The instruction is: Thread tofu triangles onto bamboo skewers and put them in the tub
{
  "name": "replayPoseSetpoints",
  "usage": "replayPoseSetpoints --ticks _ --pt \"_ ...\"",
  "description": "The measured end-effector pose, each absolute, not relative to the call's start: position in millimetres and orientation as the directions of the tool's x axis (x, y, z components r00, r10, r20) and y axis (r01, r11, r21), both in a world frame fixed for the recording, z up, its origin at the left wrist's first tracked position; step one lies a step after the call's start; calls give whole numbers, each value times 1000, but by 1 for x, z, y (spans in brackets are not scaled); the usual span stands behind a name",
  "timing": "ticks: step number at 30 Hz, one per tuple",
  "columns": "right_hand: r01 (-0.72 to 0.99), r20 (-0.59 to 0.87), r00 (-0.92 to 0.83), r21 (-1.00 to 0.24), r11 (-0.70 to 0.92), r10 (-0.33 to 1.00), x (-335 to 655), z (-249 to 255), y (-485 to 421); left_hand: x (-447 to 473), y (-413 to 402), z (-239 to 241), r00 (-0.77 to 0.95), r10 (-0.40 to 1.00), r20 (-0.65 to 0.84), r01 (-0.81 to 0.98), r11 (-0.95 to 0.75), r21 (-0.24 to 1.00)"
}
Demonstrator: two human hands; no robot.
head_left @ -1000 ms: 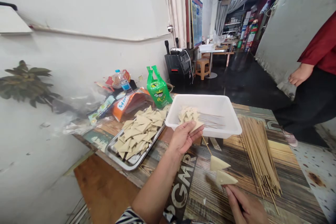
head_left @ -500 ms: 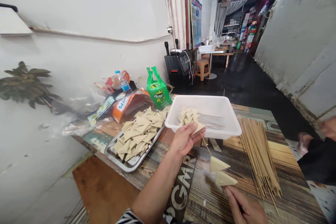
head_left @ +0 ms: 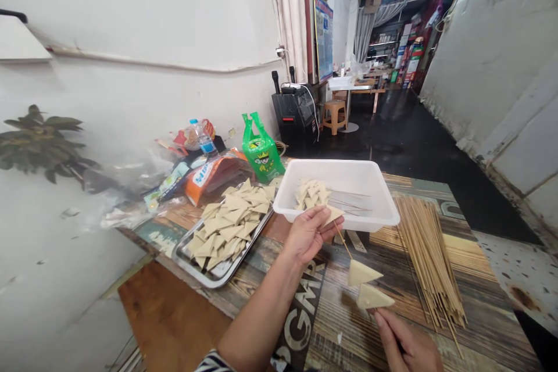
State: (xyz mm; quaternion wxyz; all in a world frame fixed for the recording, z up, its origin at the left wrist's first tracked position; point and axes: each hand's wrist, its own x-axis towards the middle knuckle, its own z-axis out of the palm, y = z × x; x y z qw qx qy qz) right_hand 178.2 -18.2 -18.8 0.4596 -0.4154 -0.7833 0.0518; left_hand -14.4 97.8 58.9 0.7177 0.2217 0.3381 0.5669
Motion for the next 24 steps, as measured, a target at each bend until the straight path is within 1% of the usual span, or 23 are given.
replayPoseSetpoints --ticks 13,18,24 --pt "631 635 -279 -445 636 721 181 -25 -18 -6 89 60 202 956 -213 -661 294 691" --pt "637 613 -273 -462 617 741 182 -28 -19 -3 86 60 214 957 -196 -673 290 681" --pt "644 687 -216 -434 630 694 175 -16 -17 0 84 62 226 959 -171 -689 281 668"
